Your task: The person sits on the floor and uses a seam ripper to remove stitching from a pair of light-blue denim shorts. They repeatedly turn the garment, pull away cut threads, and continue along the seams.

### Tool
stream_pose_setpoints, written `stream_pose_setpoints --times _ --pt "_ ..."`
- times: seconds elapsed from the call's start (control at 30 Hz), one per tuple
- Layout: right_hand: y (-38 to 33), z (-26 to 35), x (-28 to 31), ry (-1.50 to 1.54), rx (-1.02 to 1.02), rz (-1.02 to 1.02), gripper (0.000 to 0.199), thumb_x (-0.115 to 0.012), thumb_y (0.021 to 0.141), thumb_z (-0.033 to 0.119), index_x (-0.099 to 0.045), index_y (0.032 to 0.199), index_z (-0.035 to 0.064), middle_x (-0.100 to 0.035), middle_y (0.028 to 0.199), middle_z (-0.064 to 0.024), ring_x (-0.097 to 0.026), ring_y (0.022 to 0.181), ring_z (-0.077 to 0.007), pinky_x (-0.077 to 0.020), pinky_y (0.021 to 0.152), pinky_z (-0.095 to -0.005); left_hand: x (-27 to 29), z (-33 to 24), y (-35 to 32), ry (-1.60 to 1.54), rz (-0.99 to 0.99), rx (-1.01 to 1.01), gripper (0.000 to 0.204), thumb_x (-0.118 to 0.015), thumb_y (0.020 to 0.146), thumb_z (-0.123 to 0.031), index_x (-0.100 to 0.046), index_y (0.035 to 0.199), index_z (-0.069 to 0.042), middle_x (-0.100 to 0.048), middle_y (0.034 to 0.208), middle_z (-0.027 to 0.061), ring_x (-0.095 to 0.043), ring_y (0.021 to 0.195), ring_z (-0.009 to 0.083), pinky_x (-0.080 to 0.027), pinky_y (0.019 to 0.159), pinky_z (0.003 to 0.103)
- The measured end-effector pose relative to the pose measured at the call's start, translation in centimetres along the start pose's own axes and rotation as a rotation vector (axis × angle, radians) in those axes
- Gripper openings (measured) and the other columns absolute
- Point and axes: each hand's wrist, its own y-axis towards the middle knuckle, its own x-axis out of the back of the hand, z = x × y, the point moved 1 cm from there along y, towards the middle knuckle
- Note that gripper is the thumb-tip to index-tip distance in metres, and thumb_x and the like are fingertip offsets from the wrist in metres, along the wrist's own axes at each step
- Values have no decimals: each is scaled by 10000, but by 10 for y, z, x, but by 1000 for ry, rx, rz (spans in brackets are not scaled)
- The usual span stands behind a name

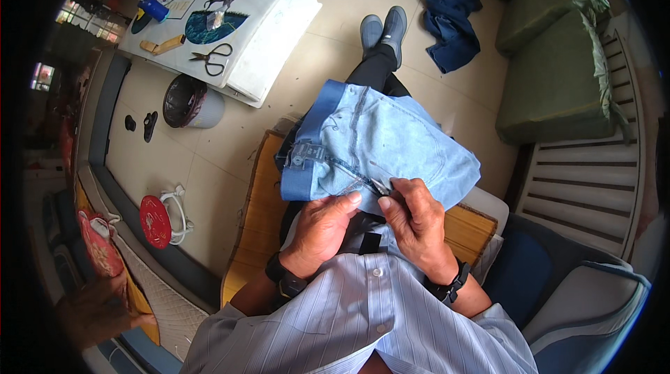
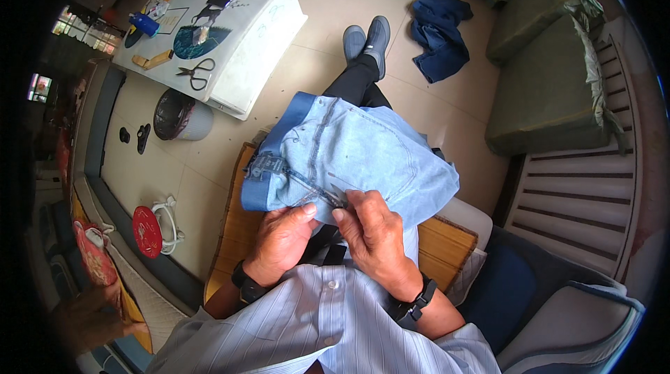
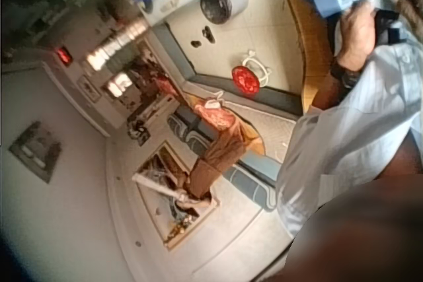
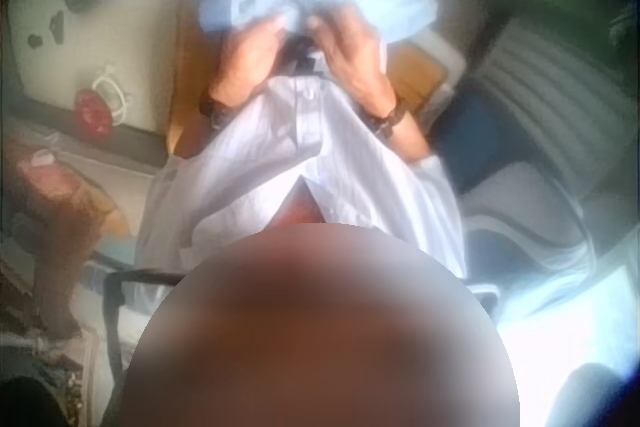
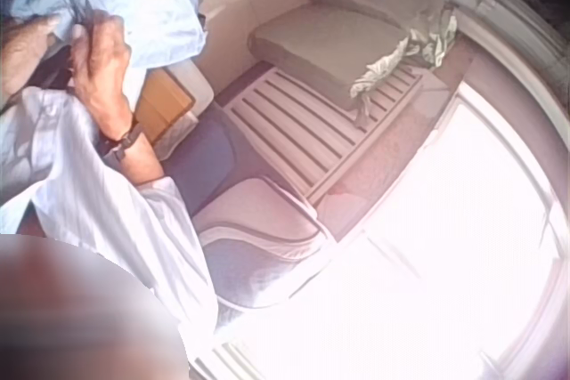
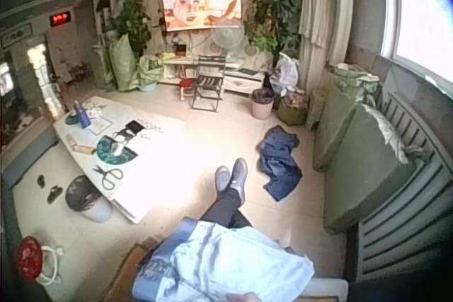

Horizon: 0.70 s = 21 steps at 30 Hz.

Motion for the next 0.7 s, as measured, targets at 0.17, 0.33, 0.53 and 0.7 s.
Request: stream_pose_setpoints --times 0.17,0.33,0.53,0.7 --pt "3 10 6 12 -29 41 242 -782 932 40 -656 1123 -40 -609 840 -133 -668 680 -249 -516 599 -354 0 1 0 -1 -9 6 330 -646 1019 -50 -624 1346 -8 -683 1317 118 -636 1252 257 -464 1139 475" --pt "-2 10 6 17 -54 51 247 -780 933 40 -651 1129 -35 -607 841 -130 -666 668 -247 -517 594 -356 -7 1 1 -13 -13 -37 321 -649 1017 -42 -631 1336 -12 -687 1298 106 -637 1237 248 -469 1130 469" --pt "-4 8 3 -19 -47 23 252 -774 935 35 -643 1141 -29 -599 833 -127 -663 659 -242 -512 584 -362 -9 7 3 -21 -10 -55 296 -659 1017 -47 -654 1311 -13 -698 1283 102 -644 1223 243 -481 1107 458" --pt "-7 5 1 -16 -104 2 255 -757 954 42 -629 1165 -23 -605 838 -127 -664 663 -245 -512 589 -364 -11 8 4 -13 -15 -20 278 -662 1021 -57 -666 1293 0 -705 1277 111 -648 1214 245 -481 1105 455"
